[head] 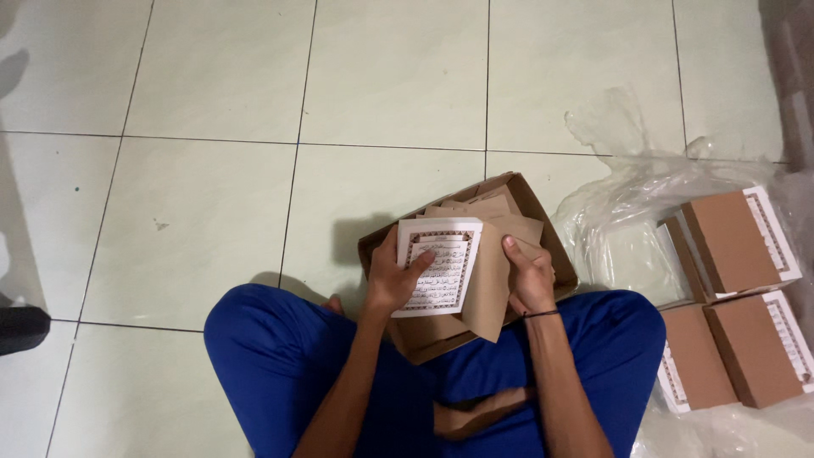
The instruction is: The person takes a printed card and a brown paper sleeve from a box, inserts the card into the sleeve, and then places the completed set aside on the floor.
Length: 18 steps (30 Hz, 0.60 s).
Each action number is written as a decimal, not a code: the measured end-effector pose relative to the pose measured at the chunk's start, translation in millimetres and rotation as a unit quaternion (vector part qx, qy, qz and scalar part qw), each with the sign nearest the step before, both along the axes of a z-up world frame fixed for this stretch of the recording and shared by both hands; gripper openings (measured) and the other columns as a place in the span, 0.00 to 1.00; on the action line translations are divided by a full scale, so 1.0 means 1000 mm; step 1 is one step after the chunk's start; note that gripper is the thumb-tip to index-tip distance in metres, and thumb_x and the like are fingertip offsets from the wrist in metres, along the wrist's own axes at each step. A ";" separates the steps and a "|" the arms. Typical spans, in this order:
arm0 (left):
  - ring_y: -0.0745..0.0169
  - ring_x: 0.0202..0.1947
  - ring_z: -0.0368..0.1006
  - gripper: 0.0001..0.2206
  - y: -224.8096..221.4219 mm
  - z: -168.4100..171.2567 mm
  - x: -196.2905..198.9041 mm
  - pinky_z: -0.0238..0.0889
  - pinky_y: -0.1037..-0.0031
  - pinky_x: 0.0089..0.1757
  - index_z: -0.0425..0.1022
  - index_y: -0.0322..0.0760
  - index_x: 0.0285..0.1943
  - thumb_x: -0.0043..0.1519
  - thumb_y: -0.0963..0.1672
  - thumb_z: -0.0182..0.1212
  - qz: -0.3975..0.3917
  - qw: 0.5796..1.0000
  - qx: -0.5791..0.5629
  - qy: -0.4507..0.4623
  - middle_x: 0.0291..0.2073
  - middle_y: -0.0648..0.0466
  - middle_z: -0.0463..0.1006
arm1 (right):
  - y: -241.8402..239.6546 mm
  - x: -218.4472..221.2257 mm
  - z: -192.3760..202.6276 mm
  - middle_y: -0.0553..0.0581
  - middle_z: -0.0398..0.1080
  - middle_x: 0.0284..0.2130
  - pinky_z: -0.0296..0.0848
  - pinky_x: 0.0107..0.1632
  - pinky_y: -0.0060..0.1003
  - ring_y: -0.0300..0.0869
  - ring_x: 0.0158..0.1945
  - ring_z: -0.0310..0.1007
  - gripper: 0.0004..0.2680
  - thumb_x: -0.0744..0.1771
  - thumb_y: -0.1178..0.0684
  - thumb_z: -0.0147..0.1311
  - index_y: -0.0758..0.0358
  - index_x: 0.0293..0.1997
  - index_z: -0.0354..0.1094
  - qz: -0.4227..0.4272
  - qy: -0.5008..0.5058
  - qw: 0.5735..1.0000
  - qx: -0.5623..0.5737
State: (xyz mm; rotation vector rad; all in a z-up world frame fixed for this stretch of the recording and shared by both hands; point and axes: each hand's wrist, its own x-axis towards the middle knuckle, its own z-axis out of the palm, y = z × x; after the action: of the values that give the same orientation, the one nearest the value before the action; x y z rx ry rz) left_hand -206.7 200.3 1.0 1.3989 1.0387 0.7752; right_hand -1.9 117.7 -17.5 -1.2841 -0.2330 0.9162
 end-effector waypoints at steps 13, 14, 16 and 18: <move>0.60 0.32 0.76 0.15 0.002 -0.006 0.001 0.68 0.64 0.38 0.73 0.35 0.47 0.60 0.47 0.70 0.074 0.996 0.041 0.022 0.31 0.40 0.81 | -0.006 -0.002 -0.030 0.62 0.78 0.28 0.79 0.34 0.46 0.49 0.29 0.79 0.07 0.60 0.61 0.70 0.67 0.35 0.77 0.111 0.017 0.993 -0.033; 0.60 0.32 0.76 0.15 0.002 -0.007 0.000 0.68 0.64 0.38 0.73 0.35 0.47 0.60 0.47 0.70 0.074 0.996 0.042 0.022 0.31 0.40 0.81 | -0.005 -0.003 -0.026 0.62 0.78 0.28 0.79 0.34 0.46 0.49 0.29 0.79 0.07 0.60 0.61 0.70 0.67 0.35 0.77 0.111 0.017 0.993 -0.032; 0.66 0.31 0.72 0.14 0.002 -0.010 -0.001 0.65 0.70 0.36 0.72 0.38 0.43 0.58 0.47 0.71 0.081 0.994 0.053 0.043 0.26 0.43 0.77 | -0.002 -0.006 -0.019 0.60 0.78 0.30 0.77 0.38 0.44 0.46 0.32 0.78 0.04 0.63 0.60 0.67 0.68 0.37 0.78 0.105 -0.007 0.994 -0.033; 0.61 0.36 0.76 0.14 0.000 -0.004 -0.001 0.68 0.66 0.40 0.73 0.36 0.48 0.60 0.46 0.69 0.069 0.996 0.043 0.029 0.32 0.42 0.81 | 0.000 -0.013 0.004 0.59 0.77 0.29 0.75 0.37 0.41 0.44 0.31 0.77 0.04 0.63 0.58 0.68 0.66 0.35 0.78 0.082 -0.041 0.995 -0.045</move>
State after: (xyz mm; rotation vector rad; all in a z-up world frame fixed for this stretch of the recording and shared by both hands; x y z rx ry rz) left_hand -207.9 200.3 -2.7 1.4409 1.1676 0.8927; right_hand -14.5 117.9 -13.7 -1.4026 -0.3695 1.0252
